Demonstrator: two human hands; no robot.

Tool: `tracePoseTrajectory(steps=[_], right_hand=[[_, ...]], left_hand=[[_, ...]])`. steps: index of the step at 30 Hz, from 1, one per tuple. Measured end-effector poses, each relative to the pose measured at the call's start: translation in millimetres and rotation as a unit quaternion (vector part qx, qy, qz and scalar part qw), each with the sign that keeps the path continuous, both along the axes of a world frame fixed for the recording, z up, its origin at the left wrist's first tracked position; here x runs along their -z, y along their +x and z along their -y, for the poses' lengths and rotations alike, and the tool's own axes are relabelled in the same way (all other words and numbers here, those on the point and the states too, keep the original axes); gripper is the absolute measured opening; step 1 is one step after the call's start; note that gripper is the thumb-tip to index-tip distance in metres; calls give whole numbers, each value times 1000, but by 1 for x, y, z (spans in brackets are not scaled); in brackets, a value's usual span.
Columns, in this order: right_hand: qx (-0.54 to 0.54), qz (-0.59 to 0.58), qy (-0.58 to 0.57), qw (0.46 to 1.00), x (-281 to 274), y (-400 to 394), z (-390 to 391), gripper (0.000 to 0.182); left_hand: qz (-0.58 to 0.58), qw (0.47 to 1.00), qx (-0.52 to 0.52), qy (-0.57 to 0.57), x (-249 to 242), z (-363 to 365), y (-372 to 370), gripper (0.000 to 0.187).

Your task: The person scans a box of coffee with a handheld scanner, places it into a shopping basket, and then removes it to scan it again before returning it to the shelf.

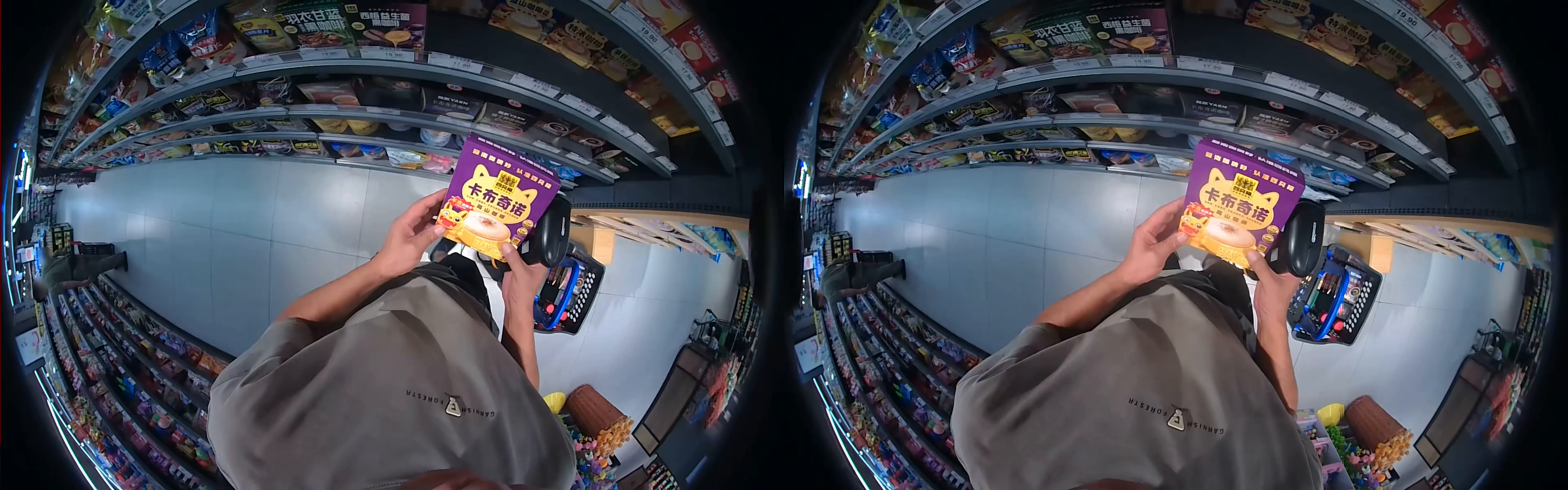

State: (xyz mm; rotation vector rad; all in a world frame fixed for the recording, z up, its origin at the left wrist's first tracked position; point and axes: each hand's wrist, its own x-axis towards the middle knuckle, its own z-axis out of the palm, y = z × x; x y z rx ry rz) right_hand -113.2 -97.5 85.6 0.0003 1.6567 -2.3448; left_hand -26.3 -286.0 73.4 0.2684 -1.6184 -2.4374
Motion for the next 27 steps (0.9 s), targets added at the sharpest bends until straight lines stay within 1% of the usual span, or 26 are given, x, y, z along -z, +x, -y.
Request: tracePoseTrajectory(steps=[4,6,8,9,10,12,14,16,19,20,21,22,23,24,26,27], right_hand=[[-9,-4,11,1000,3,-30,-6,72],[-12,-7,13,1000,3,-48,-4,70],[-7,18,-29,999,5,-71,-2,66],[-10,21,-30,999,6,-75,-2,66],[2,24,-49,998,7,-79,-3,67],[22,26,-88,996,8,-92,-2,68],[29,14,-96,995,8,-101,-3,67],[35,36,-80,996,13,-109,-7,65],[42,30,-82,995,9,-111,-3,62],[50,31,-84,995,7,-111,0,62],[47,-1,-68,997,5,-107,5,57],[52,0,-67,996,2,-103,10,57],[58,1,-79,995,0,-99,14,58],[63,0,-93,994,-1,-96,20,59],[72,-6,-88,993,0,-92,29,60],[73,-9,-86,994,1,-87,32,61]], left_hand=[[6,1000,-3,18,-5,-3,-28,55],[4,1000,-5,0,-10,-3,-44,55],[13,999,-1,-30,-13,-1,-64,54],[6,997,11,-70,-13,2,-72,53],[8,997,8,-71,-14,5,-80,53],[-63,990,26,-127,-20,13,-99,53],[-56,991,30,-118,-29,27,-118,54],[-144,977,0,-156,-33,44,-145,58],[-133,977,-35,-161,-47,70,-180,60],[-117,981,-37,-147,-48,80,-192,63],[-109,981,-60,-149,-50,89,-203,66],[-99,980,-82,-150,-50,97,-213,68],[-80,972,-107,-195,-53,105,-224,71],[-81,973,-101,-193,-52,116,-234,71],[-84,952,-134,-263,-50,129,-250,73],[-117,930,-159,-309,-61,130,-252,78]])
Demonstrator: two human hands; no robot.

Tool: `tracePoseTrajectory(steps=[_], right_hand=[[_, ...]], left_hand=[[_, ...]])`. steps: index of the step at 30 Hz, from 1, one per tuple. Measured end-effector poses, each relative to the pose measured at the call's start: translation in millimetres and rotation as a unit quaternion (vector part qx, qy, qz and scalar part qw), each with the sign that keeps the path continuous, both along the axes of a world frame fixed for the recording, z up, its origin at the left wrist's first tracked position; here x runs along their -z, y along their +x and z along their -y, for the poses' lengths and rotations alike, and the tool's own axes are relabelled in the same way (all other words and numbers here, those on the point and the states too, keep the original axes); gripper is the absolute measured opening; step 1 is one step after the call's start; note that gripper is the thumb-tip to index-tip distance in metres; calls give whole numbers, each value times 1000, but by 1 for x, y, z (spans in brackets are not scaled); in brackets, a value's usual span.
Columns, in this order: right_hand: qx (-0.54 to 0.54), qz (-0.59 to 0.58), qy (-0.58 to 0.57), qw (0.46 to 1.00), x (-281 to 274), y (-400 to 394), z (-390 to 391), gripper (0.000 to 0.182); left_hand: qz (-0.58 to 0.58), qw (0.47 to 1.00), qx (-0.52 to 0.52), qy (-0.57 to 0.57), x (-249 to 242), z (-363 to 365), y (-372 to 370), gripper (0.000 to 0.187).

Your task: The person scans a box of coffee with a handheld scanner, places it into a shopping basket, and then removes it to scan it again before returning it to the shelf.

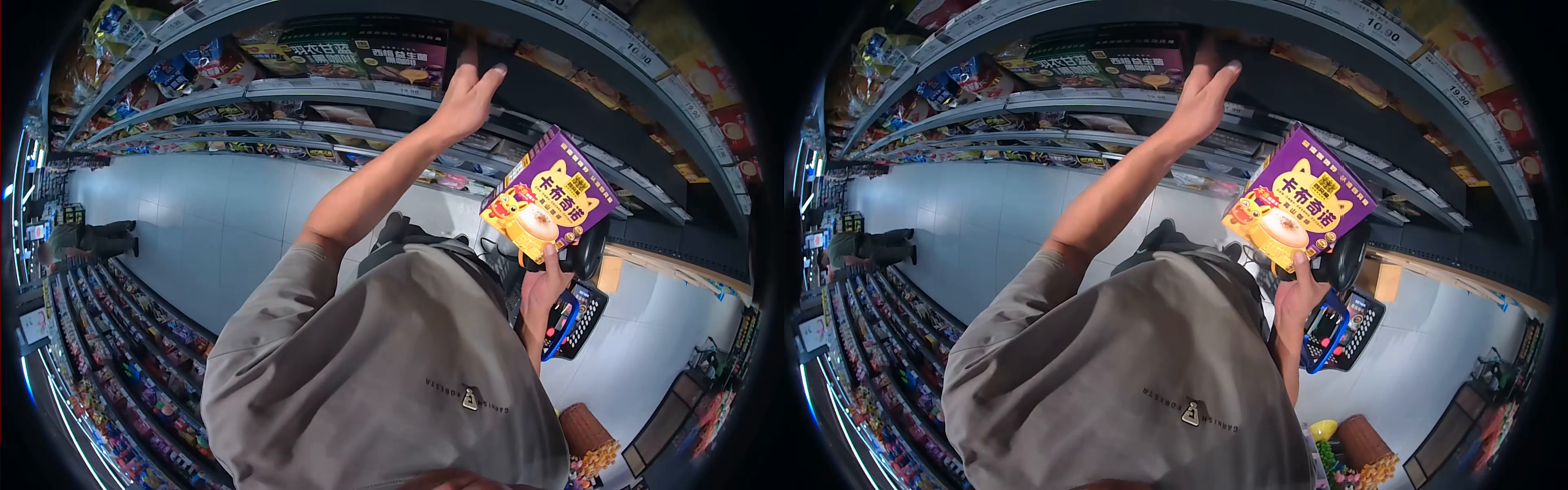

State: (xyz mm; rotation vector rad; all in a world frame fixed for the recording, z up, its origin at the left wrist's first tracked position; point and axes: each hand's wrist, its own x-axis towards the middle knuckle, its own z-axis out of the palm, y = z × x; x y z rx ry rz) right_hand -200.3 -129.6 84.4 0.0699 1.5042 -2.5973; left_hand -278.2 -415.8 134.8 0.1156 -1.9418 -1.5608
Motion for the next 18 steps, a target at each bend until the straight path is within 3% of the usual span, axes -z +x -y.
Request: tracePoseTrajectory(steps=[1,3,4,6,9,13,18], right_hand=[[6,2,1,1000,-3,4,4,61],[20,33,-24,999,-10,7,12,62],[25,35,-24,999,-9,8,15,62],[47,11,-8,999,-5,12,18,62],[40,9,2,999,-5,17,22,63],[45,0,15,999,-3,21,24,63],[48,22,-8,999,-11,23,32,62]], left_hand=[[2,1000,6,1,-9,-1,0,78],[185,969,31,158,-21,-4,1,80],[188,969,35,157,-9,-1,-7,80],[68,997,-28,15,18,6,-23,87],[147,988,-15,48,16,7,-18,86],[121,991,1,49,20,13,-16,88],[89,992,-53,-67,22,19,-16,92]])
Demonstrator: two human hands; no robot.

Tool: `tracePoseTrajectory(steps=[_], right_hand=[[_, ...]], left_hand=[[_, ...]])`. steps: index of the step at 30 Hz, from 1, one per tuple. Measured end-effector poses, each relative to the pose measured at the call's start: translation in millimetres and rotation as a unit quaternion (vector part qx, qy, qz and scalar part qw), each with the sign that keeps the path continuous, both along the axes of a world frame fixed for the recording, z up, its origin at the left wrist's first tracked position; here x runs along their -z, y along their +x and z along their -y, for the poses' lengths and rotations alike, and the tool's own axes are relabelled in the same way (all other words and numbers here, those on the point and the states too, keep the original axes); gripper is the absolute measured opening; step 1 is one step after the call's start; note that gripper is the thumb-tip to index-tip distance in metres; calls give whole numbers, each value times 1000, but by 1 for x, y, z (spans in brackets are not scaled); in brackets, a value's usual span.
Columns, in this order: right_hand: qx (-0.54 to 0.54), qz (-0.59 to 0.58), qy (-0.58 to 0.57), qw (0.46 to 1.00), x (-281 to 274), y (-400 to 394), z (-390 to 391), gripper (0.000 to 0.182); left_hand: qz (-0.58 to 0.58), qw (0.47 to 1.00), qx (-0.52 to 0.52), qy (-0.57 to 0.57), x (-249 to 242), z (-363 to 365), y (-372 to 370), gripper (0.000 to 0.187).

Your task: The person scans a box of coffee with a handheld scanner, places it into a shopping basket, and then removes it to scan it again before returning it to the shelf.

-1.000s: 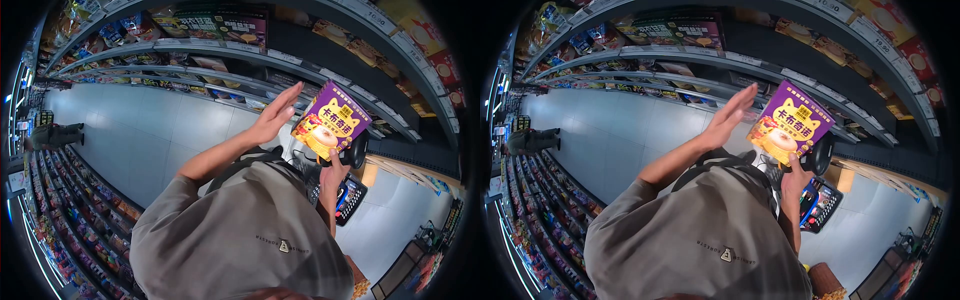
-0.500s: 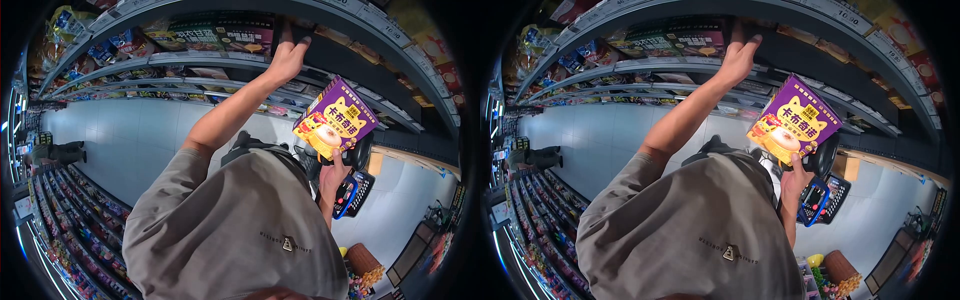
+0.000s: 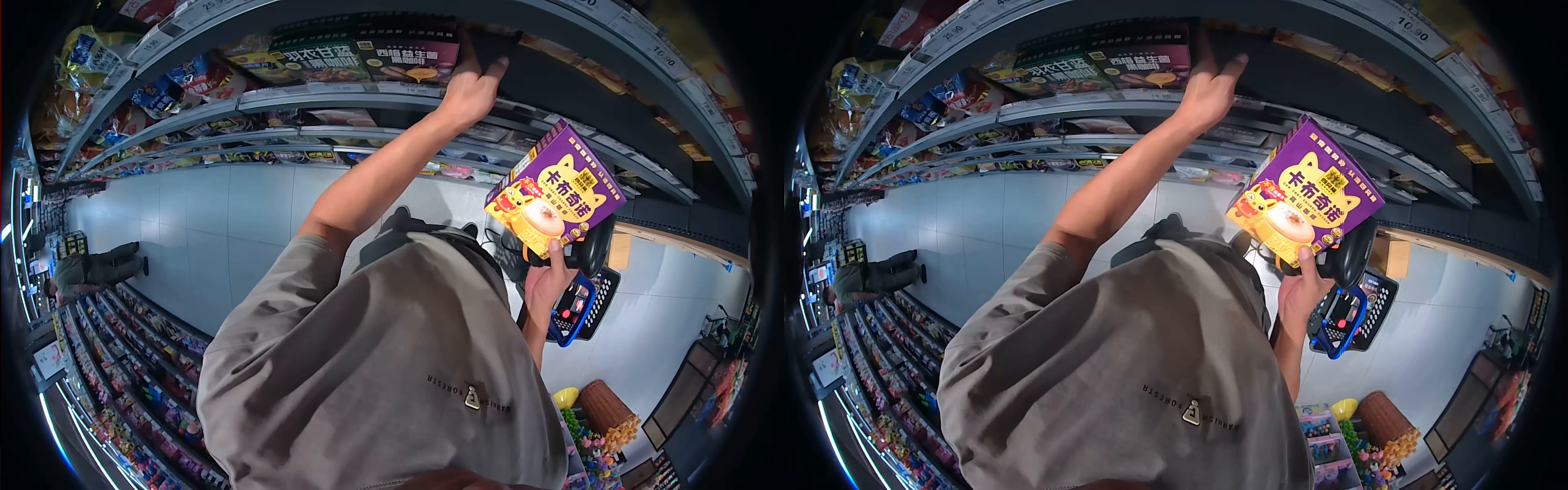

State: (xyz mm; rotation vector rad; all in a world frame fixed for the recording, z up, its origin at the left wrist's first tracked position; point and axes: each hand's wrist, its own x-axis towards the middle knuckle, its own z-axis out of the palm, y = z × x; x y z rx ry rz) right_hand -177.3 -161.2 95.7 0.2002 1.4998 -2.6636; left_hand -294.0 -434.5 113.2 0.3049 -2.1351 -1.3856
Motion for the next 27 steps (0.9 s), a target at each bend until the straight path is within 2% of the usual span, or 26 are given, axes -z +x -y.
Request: tracePoseTrajectory(steps=[1,3,4,6,13,16,18,21,23,27], right_hand=[[0,2,1,1000,1,0,0,62],[-10,-19,9,1000,4,-2,-1,64],[-11,-18,10,1000,4,-2,-1,64],[-13,-23,9,1000,4,-3,-1,65],[-8,-19,17,1000,11,-4,-6,65],[-7,-16,13,1000,8,-2,-7,64],[-7,-16,28,999,9,-2,-9,63],[-15,-9,13,1000,2,0,-6,62],[-6,-1,15,1000,11,0,-11,62],[19,-26,24,999,13,-1,-13,62]], left_hand=[[2,1000,0,1,1,0,2,92],[126,970,70,196,-33,-4,18,91],[127,970,69,197,-24,-3,16,91],[5,992,38,119,-10,0,9,90],[18,996,28,82,-8,0,10,89],[6,1000,-7,19,-6,-2,9,78],[-74,997,26,25,-12,-6,9,74],[-19,999,31,24,-19,-4,6,79],[26,999,33,20,-21,-3,7,74],[-33,995,84,33,-24,0,11,67]])
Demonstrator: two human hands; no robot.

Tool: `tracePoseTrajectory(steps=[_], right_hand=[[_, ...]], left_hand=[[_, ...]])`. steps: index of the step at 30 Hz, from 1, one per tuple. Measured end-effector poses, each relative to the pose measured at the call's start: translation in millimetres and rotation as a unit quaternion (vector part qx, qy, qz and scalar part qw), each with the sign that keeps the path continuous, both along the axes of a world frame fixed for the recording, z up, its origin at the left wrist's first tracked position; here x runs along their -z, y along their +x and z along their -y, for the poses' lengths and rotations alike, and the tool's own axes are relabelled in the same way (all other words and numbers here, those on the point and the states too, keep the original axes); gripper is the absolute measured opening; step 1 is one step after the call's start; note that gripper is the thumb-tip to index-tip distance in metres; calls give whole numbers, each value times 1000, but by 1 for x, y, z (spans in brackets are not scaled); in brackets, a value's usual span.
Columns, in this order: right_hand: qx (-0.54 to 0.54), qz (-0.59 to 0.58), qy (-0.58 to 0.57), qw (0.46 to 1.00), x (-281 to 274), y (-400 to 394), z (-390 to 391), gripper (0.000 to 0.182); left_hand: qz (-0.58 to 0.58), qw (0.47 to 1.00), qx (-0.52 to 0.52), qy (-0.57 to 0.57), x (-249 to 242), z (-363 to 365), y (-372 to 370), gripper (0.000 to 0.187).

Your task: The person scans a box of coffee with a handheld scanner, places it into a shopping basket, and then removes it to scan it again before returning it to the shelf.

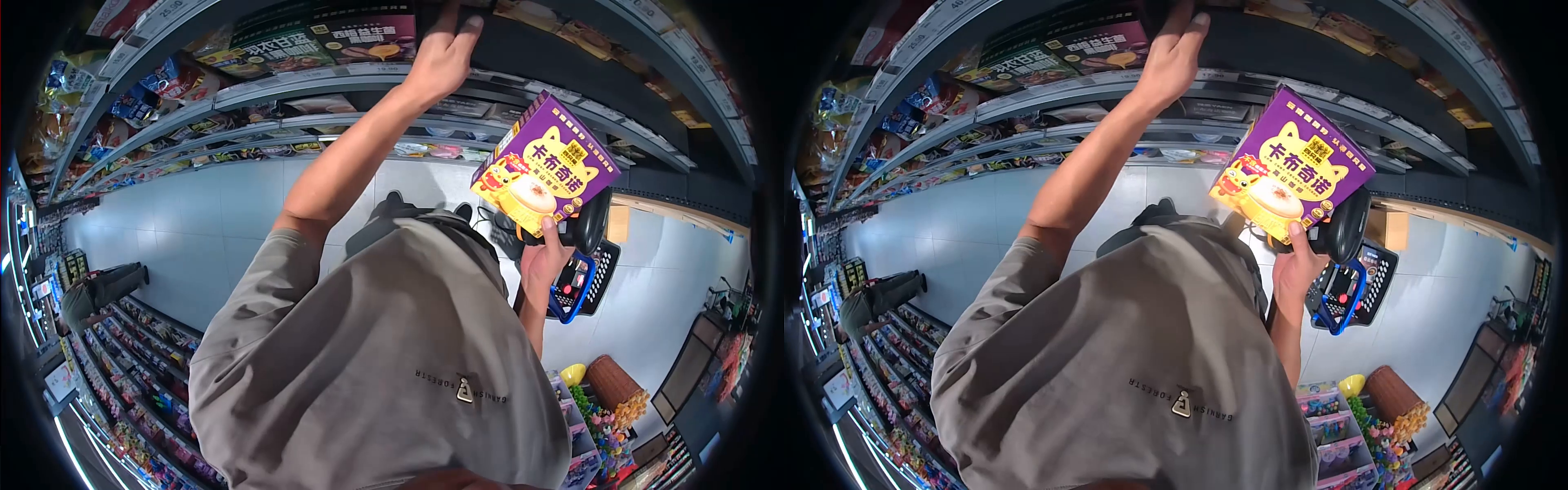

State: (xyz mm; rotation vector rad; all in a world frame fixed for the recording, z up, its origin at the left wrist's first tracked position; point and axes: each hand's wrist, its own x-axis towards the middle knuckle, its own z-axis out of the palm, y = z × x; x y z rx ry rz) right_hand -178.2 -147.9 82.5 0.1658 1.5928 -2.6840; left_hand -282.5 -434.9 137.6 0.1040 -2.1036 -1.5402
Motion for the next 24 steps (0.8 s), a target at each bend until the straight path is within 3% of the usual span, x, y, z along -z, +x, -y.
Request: tracePoseTrajectory(steps=[2,4,7,8,10,14,17,19,20,22,24], right_hand=[[-5,13,-4,1000,3,0,-3,62],[-4,15,-3,1000,3,1,-5,61],[-4,38,-44,998,-1,1,-5,67],[-4,33,-43,999,0,0,-6,67],[-4,27,-42,999,2,0,-6,67],[-12,5,-15,1000,4,0,-7,61],[-19,12,-15,1000,0,-1,-7,61],[-19,18,-13,1000,-5,-3,-7,61],[-26,19,-16,999,-7,-5,-6,61],[-27,19,-18,999,-8,-9,-5,61],[-37,-9,-17,999,-8,-17,-3,60]], left_hand=[[-47,988,-3,-145,9,0,2,60],[-51,980,2,-192,13,-6,7,52],[-73,897,-24,-435,21,-11,13,35],[-73,897,-24,-436,21,-12,15,35],[56,880,9,-471,21,-16,20,33],[93,871,33,-481,29,-18,23,33],[7,894,-17,-447,26,-21,30,34],[-45,952,-17,-303,15,-27,44,38],[-46,952,-14,-303,14,-33,53,38],[-6,996,94,-6,14,-48,73,38],[28,978,165,126,17,-63,90,43]])
